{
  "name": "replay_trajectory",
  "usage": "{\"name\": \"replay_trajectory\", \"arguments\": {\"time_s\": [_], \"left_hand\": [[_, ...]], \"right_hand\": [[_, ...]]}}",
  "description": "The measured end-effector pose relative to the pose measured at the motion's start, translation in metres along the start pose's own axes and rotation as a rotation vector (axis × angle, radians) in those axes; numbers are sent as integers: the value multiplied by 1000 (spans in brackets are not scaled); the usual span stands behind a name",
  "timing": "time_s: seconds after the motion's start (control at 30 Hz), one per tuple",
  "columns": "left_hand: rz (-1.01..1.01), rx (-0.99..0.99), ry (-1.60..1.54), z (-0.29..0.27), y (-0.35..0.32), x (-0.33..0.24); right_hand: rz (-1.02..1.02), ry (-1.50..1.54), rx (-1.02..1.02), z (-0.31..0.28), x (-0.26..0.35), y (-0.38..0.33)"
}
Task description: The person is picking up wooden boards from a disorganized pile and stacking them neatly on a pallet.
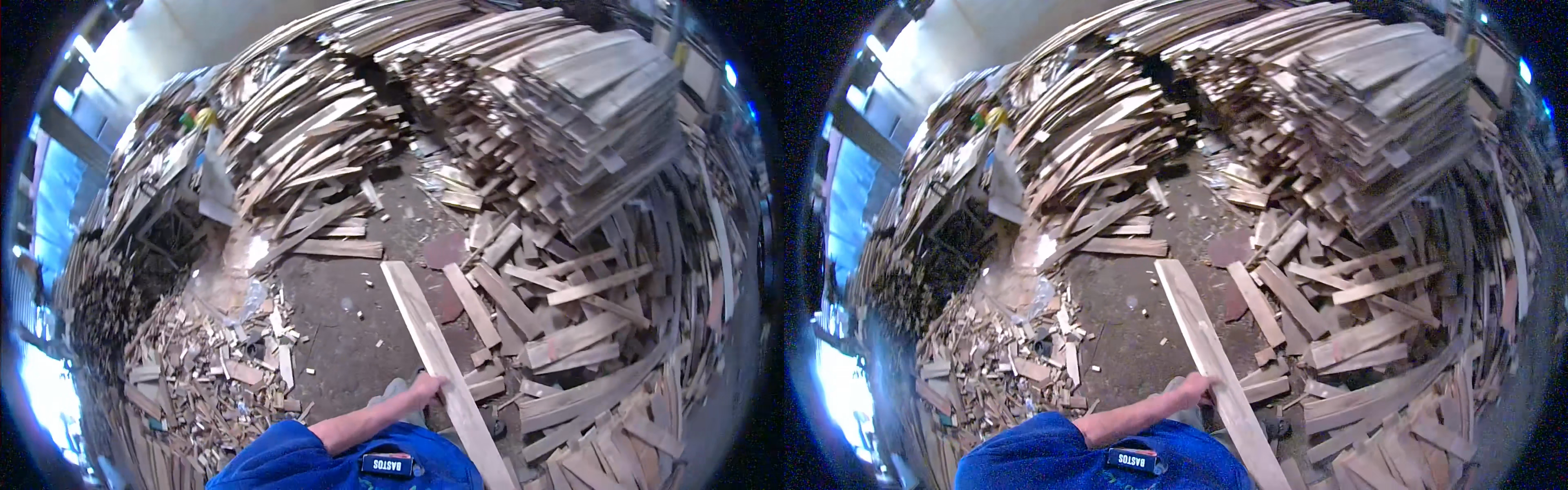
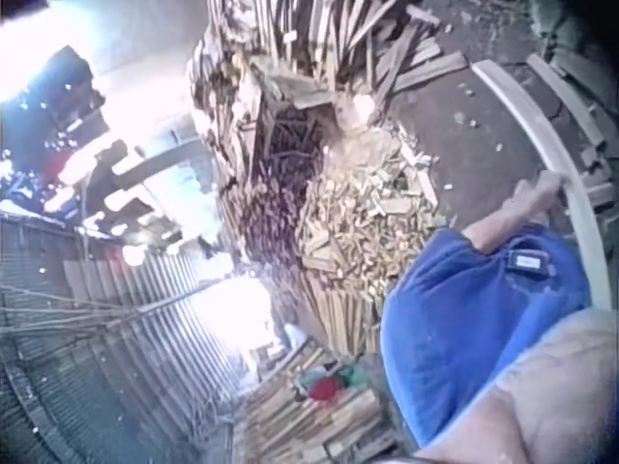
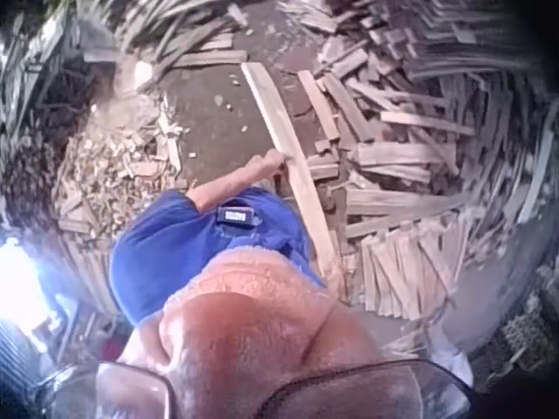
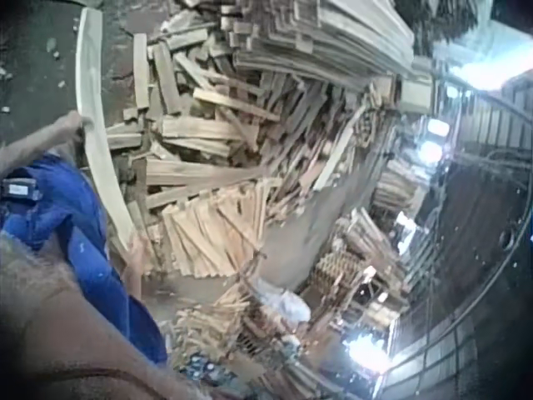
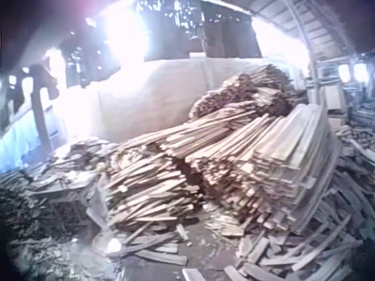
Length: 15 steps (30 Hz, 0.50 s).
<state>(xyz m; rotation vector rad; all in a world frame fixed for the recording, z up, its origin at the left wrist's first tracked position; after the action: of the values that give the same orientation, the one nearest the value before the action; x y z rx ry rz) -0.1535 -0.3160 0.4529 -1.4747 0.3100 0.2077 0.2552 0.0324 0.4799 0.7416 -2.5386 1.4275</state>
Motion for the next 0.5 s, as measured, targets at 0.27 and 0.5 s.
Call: {"name": "replay_trajectory", "arguments": {"time_s": [0.27,0.5], "left_hand": [[12,165,9,-32,38,29],[880,-466,1018,-243,-44,-346]], "right_hand": [[-49,337,-40,46,108,123],[-196,574,-232,86,432,253]]}}
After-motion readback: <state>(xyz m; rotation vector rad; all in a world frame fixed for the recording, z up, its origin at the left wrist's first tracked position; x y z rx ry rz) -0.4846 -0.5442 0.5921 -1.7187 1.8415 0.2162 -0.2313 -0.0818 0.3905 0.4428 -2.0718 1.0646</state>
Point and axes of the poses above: each hand's wrist, its own y-axis towards the middle knuckle, its own z-axis out of the palm, x = y × z, the point moved 9 cm from there along y, towards the middle knuckle, and after that the axes turned 4 degrees about -z, right-handed, at the moved point
